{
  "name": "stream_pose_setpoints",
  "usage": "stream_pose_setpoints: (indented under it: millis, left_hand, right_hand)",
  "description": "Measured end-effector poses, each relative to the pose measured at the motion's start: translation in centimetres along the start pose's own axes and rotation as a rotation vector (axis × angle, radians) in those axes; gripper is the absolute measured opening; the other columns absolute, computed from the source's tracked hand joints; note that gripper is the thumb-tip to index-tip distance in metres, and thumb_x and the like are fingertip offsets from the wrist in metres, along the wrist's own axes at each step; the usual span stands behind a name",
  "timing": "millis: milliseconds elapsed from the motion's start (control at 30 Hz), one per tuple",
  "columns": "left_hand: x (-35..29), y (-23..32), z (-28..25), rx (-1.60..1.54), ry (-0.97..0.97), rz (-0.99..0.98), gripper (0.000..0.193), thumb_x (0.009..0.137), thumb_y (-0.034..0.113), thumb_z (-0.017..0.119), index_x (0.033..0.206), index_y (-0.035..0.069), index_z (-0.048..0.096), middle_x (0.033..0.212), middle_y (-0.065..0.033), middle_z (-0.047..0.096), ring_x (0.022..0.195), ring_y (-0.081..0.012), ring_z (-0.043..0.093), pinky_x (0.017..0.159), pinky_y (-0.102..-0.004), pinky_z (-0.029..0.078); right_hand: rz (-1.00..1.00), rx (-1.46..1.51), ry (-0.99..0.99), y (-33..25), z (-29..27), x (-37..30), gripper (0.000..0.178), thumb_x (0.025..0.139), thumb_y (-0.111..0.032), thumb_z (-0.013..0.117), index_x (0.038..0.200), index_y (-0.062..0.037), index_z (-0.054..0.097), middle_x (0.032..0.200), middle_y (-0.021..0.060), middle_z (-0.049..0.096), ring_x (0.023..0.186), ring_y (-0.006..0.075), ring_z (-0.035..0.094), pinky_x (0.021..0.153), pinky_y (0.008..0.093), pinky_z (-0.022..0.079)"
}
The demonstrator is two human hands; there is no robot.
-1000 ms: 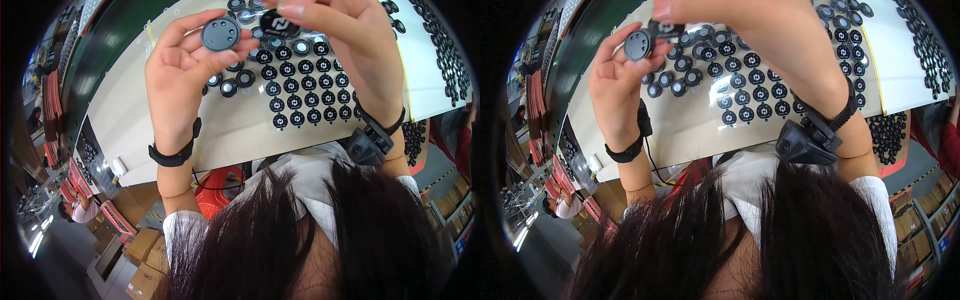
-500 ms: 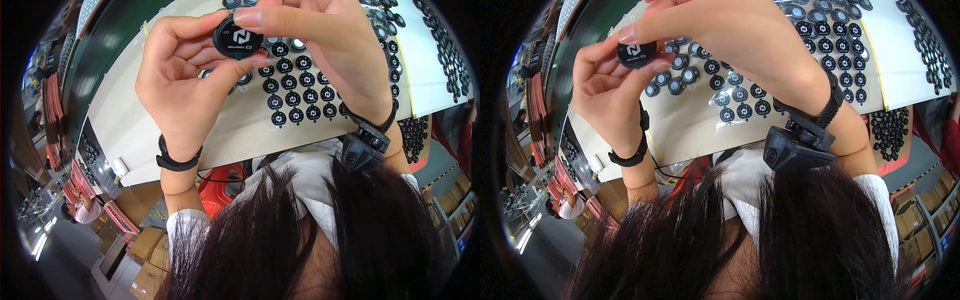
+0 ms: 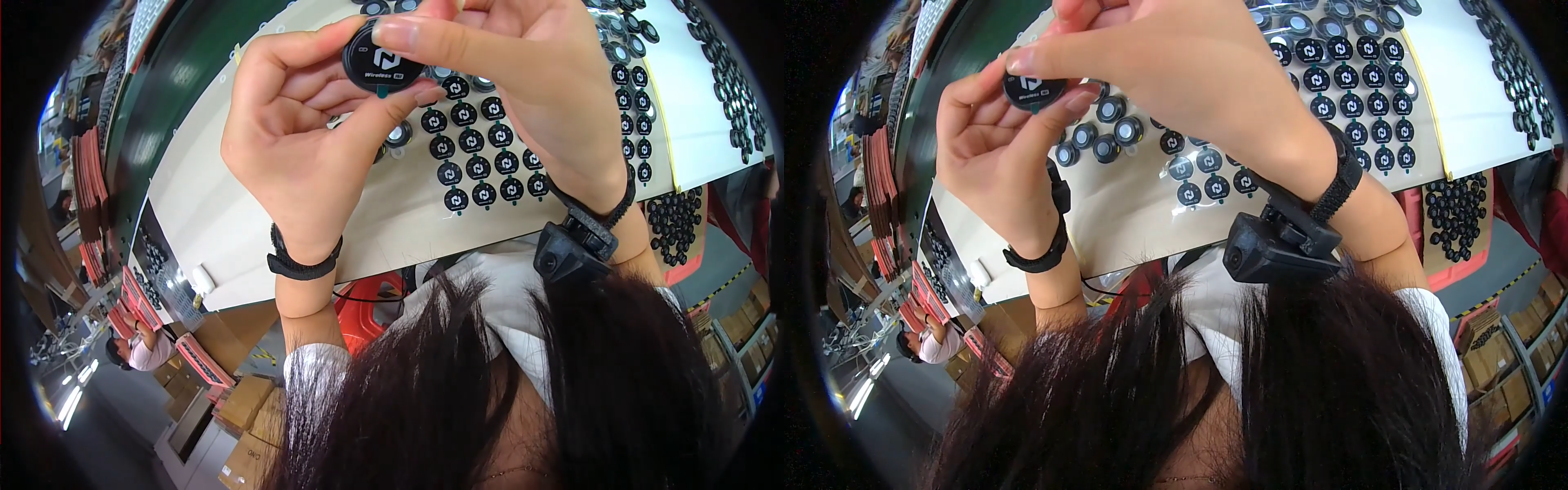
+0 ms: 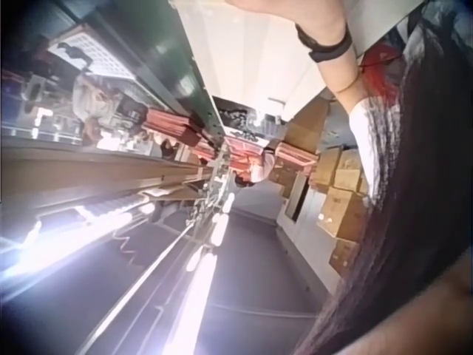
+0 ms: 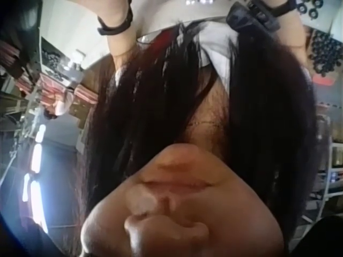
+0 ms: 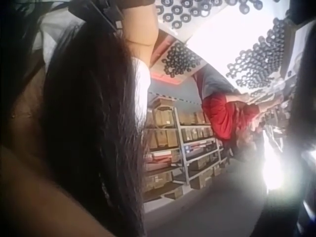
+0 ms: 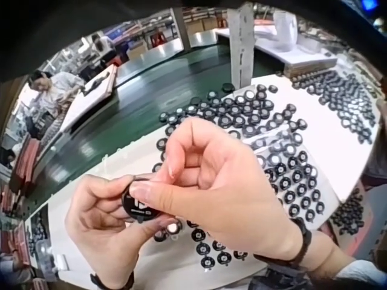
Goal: The person peels a sticker from a sheet, presses it onto a round electronic component, and sets it aside. After repeating this process, the person gathers the finished components and pushes them along the workbench.
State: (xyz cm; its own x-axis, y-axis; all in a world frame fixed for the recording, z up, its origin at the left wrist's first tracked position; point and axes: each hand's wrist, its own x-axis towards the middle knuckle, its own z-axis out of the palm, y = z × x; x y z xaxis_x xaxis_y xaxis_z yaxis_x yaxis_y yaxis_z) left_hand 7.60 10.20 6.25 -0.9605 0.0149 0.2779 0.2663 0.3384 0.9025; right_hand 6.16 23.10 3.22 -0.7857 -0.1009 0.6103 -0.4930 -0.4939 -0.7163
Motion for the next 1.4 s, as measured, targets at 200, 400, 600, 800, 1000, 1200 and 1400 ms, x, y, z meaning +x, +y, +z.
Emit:
stream_pose_setpoints:
  millis: [200, 400, 600, 800, 1000, 1200, 1400]
  left_hand:
    - [0.5, -1.9, -0.9, -0.390, -0.165, 0.088, 0.038, 0.060, -0.021, 0.062, 0.094, -0.011, 0.047, 0.090, -0.0212, 0.059, 0.080, -0.0236, 0.062, 0.069, -0.0291, 0.055]
    - [0.3, -1.5, -1.1, -0.327, -0.164, 0.008, 0.037, 0.061, -0.019, 0.062, 0.094, -0.011, 0.048, 0.092, -0.0221, 0.058, 0.081, -0.0239, 0.061, 0.069, -0.0306, 0.054]
    - [0.6, -0.6, -1.5, 0.023, -0.395, 0.144, 0.035, 0.067, -0.017, 0.058, 0.100, -0.010, 0.051, 0.096, -0.0174, 0.058, 0.082, -0.0220, 0.061, 0.070, -0.0283, 0.053]
    - [13.6, -13.9, -5.0, 0.123, -0.355, 0.092, 0.030, 0.074, -0.001, 0.057, 0.103, 0.004, 0.058, 0.086, -0.0097, 0.061, 0.074, -0.0179, 0.063, 0.065, -0.0233, 0.048]
    - [19.4, -25.7, -10.7, 1.234, -0.046, 0.405, 0.031, 0.078, 0.016, 0.055, 0.107, 0.009, 0.056, 0.104, -0.0138, 0.057, 0.097, -0.0277, 0.055, 0.083, -0.0323, 0.043]
    - [8.8, -11.6, -0.4, 0.528, -0.774, 0.572, 0.037, 0.076, 0.002, 0.046, 0.111, 0.012, 0.056, 0.124, -0.0111, 0.046, 0.117, -0.0254, 0.039, 0.098, -0.0388, 0.029]
    - [4.9, -10.3, 0.4, 0.802, -0.841, 0.751, 0.043, 0.071, -0.003, 0.046, 0.111, 0.011, 0.055, 0.125, -0.0090, 0.045, 0.119, -0.0247, 0.037, 0.101, -0.0401, 0.024]
  right_hand:
    - [-0.121, -0.105, -0.027, 1.0, -0.2, 0.0, 0.022, 0.076, 0.005, 0.061, 0.082, -0.0011, 0.041, 0.075, 0.0022, 0.048, 0.071, 0.0067, 0.054, 0.060, 0.0169, 0.048]
    - [-0.282, -0.626, 0.062, 0.5, 0.6, -0.3, 0.025, 0.074, 0.001, 0.064, 0.085, -0.0002, 0.042, 0.080, 0.0043, 0.051, 0.072, 0.0080, 0.054, 0.065, 0.0196, 0.047]
    - [-0.005, -0.746, 0.298, -2.8, 1.3, 0.9, 0.022, 0.074, -0.001, 0.063, 0.084, -0.0013, 0.044, 0.084, 0.0064, 0.055, 0.075, 0.0120, 0.055, 0.072, 0.0230, 0.046]
    - [0.385, -0.818, -0.103, 1.5, -5.2, -2.4, 0.018, 0.071, -0.001, 0.062, 0.089, -0.0016, 0.058, 0.082, 0.0036, 0.061, 0.070, 0.0102, 0.055, 0.066, 0.0221, 0.044]
    - [0.516, -0.783, -0.118, 3.4, -5.3, -3.7, 0.011, 0.069, 0.000, 0.062, 0.079, -0.0021, 0.059, 0.071, 0.0042, 0.061, 0.066, 0.0119, 0.056, 0.063, 0.0229, 0.045]
    - [0.460, -0.899, -0.097, 3.6, -6.1, -4.4, 0.010, 0.067, -0.001, 0.063, 0.074, -0.0034, 0.056, 0.066, 0.0062, 0.060, 0.063, 0.0161, 0.059, 0.059, 0.0251, 0.047]
    - [0.587, -0.748, -0.196, 2.9, -5.7, -3.5, 0.014, 0.069, -0.001, 0.062, 0.074, -0.0028, 0.049, 0.066, 0.0031, 0.056, 0.062, 0.0127, 0.055, 0.060, 0.0239, 0.045]
